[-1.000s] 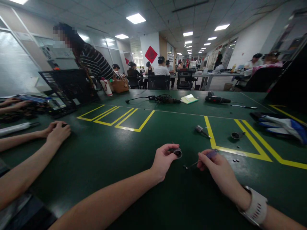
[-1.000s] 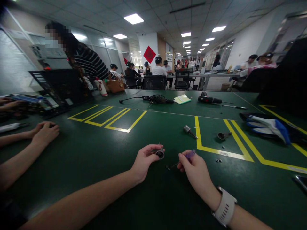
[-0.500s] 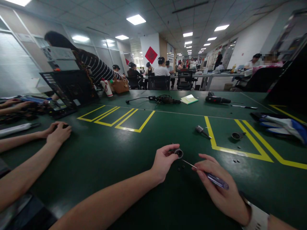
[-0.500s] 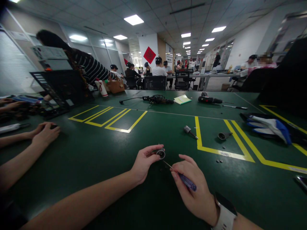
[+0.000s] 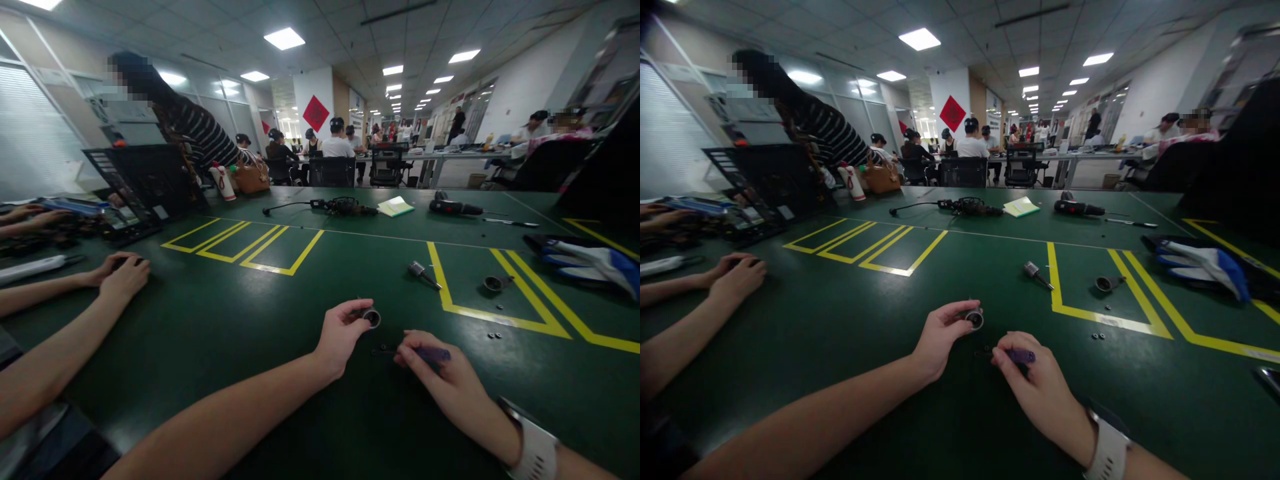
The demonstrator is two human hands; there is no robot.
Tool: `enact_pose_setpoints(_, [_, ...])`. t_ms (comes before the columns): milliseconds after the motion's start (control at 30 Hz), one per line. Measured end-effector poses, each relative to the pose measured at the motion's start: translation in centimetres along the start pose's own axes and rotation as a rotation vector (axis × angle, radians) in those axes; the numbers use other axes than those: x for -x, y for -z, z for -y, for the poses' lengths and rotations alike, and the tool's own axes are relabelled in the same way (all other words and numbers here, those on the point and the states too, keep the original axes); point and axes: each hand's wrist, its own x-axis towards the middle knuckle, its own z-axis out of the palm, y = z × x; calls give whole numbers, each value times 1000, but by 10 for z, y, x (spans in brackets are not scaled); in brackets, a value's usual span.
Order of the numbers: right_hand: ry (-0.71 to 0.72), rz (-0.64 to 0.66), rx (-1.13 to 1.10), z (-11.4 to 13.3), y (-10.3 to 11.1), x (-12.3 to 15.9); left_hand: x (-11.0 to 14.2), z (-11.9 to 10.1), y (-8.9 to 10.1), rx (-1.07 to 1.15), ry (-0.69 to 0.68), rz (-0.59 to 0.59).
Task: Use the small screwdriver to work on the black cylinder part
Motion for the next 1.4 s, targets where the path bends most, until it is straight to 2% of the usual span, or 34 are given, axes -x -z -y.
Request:
enact_pose_setpoints(133, [54, 3, 65, 8, 3, 0, -1, 2, 1, 10, -3, 23])
enact_pose_setpoints(300, [335, 139, 259, 21, 4, 11, -1, 3, 0, 37, -19, -7])
enact_pose_setpoints(400, [475, 192, 389, 19, -2, 16, 0, 1, -2, 54, -38, -28])
enact_pose_setpoints(533, [589, 156, 516, 12, -10, 16, 0, 1, 0, 59, -37, -37])
enact_pose_setpoints(700, [714, -4, 545, 16, -4, 15, -2, 3, 2, 49, -52, -56])
enact_pose_setpoints(833, [721, -77, 539, 17, 3, 13, 0, 4, 1, 26, -56, -27])
enact_pose_setpoints(1067, [695, -76, 512, 13, 3, 10, 7, 4, -3, -21, -68, 73])
enact_pose_setpoints(1400, [670, -70, 513, 13, 3, 11, 10, 2, -3, -60, -98, 102])
